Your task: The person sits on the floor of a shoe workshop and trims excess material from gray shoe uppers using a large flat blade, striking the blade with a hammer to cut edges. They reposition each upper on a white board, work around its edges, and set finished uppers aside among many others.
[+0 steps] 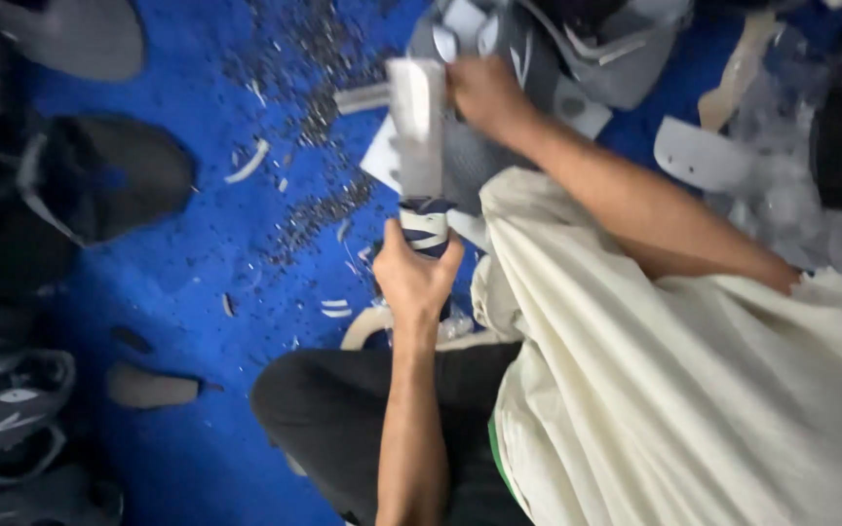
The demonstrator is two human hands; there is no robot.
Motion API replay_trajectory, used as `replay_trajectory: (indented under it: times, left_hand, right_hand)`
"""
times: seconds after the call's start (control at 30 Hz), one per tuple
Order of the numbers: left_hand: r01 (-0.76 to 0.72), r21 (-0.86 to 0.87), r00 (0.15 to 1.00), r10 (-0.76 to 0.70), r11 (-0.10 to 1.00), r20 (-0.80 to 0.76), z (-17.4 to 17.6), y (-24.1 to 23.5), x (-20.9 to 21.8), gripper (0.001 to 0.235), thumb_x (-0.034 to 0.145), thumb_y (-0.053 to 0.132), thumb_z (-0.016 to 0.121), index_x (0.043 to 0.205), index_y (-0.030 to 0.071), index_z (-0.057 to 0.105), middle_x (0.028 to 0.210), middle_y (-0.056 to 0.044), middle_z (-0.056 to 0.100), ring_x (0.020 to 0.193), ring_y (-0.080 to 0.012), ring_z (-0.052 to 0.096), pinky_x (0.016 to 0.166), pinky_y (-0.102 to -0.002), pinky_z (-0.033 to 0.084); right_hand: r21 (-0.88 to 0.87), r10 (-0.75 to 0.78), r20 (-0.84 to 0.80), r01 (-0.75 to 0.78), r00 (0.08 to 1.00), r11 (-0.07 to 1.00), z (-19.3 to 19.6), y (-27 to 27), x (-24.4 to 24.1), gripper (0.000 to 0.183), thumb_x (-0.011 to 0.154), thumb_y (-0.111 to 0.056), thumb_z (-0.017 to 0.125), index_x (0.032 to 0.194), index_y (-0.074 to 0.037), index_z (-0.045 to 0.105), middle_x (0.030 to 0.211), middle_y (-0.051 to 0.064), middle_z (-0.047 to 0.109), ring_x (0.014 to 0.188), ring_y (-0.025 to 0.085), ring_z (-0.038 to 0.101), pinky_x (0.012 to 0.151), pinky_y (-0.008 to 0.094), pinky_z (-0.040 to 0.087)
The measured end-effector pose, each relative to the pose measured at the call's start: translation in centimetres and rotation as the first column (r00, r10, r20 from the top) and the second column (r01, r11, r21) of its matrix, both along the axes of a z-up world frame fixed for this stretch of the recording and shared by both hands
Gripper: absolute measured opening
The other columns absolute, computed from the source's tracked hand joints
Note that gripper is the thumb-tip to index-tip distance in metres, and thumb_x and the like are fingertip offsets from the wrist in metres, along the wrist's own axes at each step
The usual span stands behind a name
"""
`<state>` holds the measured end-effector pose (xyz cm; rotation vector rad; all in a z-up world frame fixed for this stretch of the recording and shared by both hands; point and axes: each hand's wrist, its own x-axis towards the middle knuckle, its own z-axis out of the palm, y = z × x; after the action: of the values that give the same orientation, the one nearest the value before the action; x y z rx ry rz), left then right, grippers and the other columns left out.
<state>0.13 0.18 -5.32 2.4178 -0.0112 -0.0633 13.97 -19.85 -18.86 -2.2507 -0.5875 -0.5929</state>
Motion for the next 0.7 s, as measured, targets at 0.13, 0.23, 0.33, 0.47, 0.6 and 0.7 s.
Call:
replay_trajectory:
  times: [0.13,0.23,0.33,0.47,0.6,0.7]
  left_hand:
    - [-0.071,-0.159,0.995,0.081,0.985,0.057,5.3,-0.3,-0.4,0.045,0.075,0.029,0.087,0.099,0.003,0.059,0.079,-0.013,0.070,0.069,-0.0273,0.072,0.066,-0.038,0.057]
    - [0.010,0.240,0.962,-0.075,0.971,0.262,4.9,-0.6,1.2,0.062,0.069,0.038,0.087,0.098,-0.007,0.057,0.076,-0.019,0.067,0.068,-0.0310,0.070,0.068,-0.041,0.057]
    - [0.047,0.250,0.977,-0.096,0.967,0.189,0.8,-0.3,1.9,0.062,0.069,0.037,0.086,0.100,-0.008,0.058,0.079,-0.017,0.069,0.073,-0.0290,0.072,0.069,-0.040,0.058]
    - [-0.087,-0.058,0.994,0.082,0.995,-0.074,1.6,-0.4,0.5,0.045,0.074,0.027,0.090,0.099,0.002,0.062,0.082,-0.009,0.071,0.075,-0.0234,0.072,0.069,-0.037,0.058]
    - [-0.159,-0.345,0.984,0.176,0.925,0.019,6.3,-0.2,0.8,0.044,0.078,0.025,0.089,0.099,0.001,0.060,0.083,-0.008,0.071,0.071,-0.0273,0.068,0.070,-0.038,0.059]
    - [0.062,-0.203,0.636,0.118,0.977,0.763,4.7,-0.2,2.0,0.075,0.088,0.035,0.086,0.125,-0.010,0.038,0.108,-0.022,0.055,0.087,-0.0325,0.064,0.084,-0.039,0.055]
  right_hand:
    - [0.707,0.291,-0.569,0.277,0.769,0.651,-6.2,0.0,1.3,0.016,0.109,-0.012,0.060,0.114,-0.002,0.071,0.102,0.010,0.079,0.094,0.019,0.079,0.085,0.032,0.063]
    - [0.808,0.381,-0.445,0.181,0.811,0.560,-3.4,-0.1,1.8,0.014,0.111,-0.014,0.059,0.110,-0.002,0.068,0.105,0.008,0.079,0.095,0.020,0.078,0.087,0.032,0.064]
    - [0.513,0.164,-0.274,0.000,0.948,0.858,-1.3,-0.6,0.9,0.010,0.112,-0.006,0.059,0.112,-0.001,0.068,0.107,0.013,0.076,0.096,0.025,0.075,0.086,0.036,0.061]
    - [0.333,-0.031,-0.553,0.255,0.833,0.908,-4.0,-0.7,2.4,0.018,0.107,-0.013,0.068,0.099,0.002,0.074,0.089,0.013,0.077,0.082,0.023,0.076,0.074,0.039,0.059]
    - [0.848,0.471,-0.484,0.261,0.738,0.462,-3.6,-1.0,4.5,0.028,0.110,-0.011,0.049,0.114,-0.001,0.075,0.107,0.008,0.080,0.099,0.017,0.078,0.089,0.032,0.061]
    - [0.814,0.392,-0.517,0.294,0.761,0.501,-1.3,-0.7,2.9,0.007,0.107,-0.006,0.059,0.108,-0.001,0.062,0.105,0.009,0.077,0.097,0.017,0.079,0.086,0.034,0.064]
